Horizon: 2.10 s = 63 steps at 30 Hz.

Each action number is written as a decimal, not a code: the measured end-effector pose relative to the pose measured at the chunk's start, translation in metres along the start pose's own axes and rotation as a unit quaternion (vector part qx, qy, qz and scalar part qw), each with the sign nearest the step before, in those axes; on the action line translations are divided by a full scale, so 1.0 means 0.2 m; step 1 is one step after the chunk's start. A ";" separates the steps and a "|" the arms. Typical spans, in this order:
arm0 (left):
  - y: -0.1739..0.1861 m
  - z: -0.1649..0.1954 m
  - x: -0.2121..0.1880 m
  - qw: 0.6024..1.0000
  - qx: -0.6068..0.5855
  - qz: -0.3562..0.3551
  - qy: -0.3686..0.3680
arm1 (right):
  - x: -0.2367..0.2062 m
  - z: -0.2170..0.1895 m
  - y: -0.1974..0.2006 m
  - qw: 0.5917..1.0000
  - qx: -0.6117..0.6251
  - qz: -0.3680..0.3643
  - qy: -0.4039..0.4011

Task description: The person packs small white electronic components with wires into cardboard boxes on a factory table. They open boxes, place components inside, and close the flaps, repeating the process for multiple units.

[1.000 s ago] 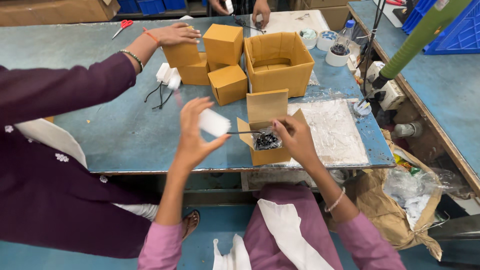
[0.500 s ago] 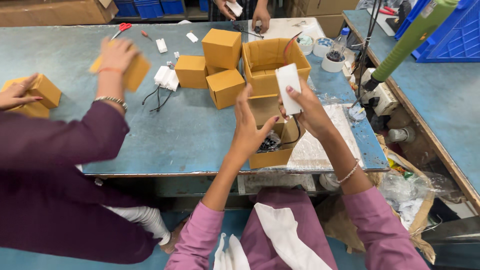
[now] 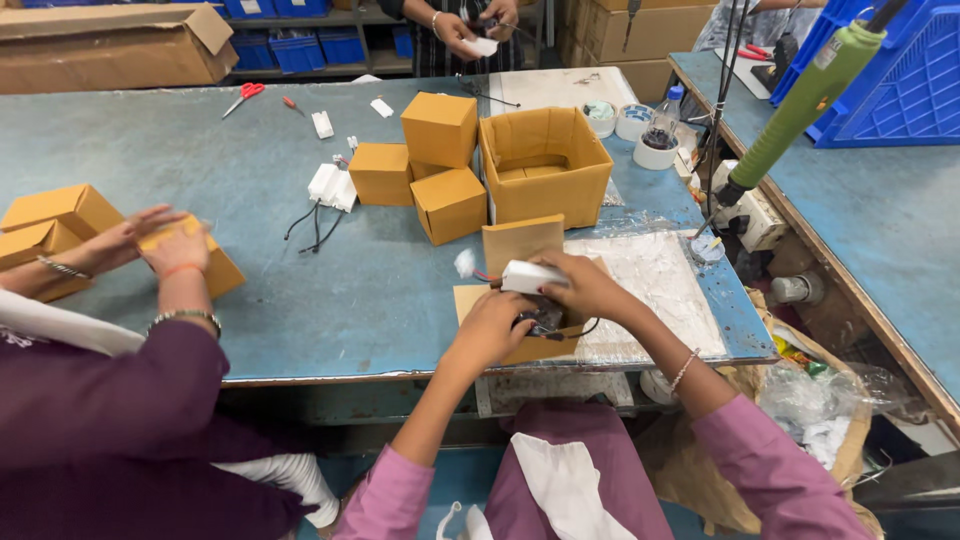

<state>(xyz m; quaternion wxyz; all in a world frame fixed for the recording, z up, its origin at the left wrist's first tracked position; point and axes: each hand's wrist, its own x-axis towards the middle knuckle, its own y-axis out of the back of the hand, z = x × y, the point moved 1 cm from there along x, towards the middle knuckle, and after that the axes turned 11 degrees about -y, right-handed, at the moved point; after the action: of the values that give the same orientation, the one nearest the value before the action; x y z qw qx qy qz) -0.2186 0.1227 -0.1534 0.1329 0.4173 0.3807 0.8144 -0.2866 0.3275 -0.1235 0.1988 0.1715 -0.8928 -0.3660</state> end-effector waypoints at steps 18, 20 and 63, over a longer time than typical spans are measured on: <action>0.05 0.16 -0.13 0.999 0.001 0.039 0.013 | -0.02 -0.15 -0.14 0.975 -0.217 0.034 0.040; 0.05 0.16 -0.14 0.997 -0.020 0.072 0.013 | -0.03 -0.10 -0.15 0.978 -0.201 0.027 0.042; -0.13 -0.16 0.07 0.986 -0.008 -0.084 0.143 | -0.09 -0.08 0.08 0.988 -0.096 -0.111 0.040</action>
<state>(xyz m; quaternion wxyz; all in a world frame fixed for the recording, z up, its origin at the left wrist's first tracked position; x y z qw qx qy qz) -0.2553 0.1308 -0.1767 0.1482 0.2617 0.4230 0.8548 -0.2660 0.3376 -0.1065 0.2086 0.2638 -0.8201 -0.4630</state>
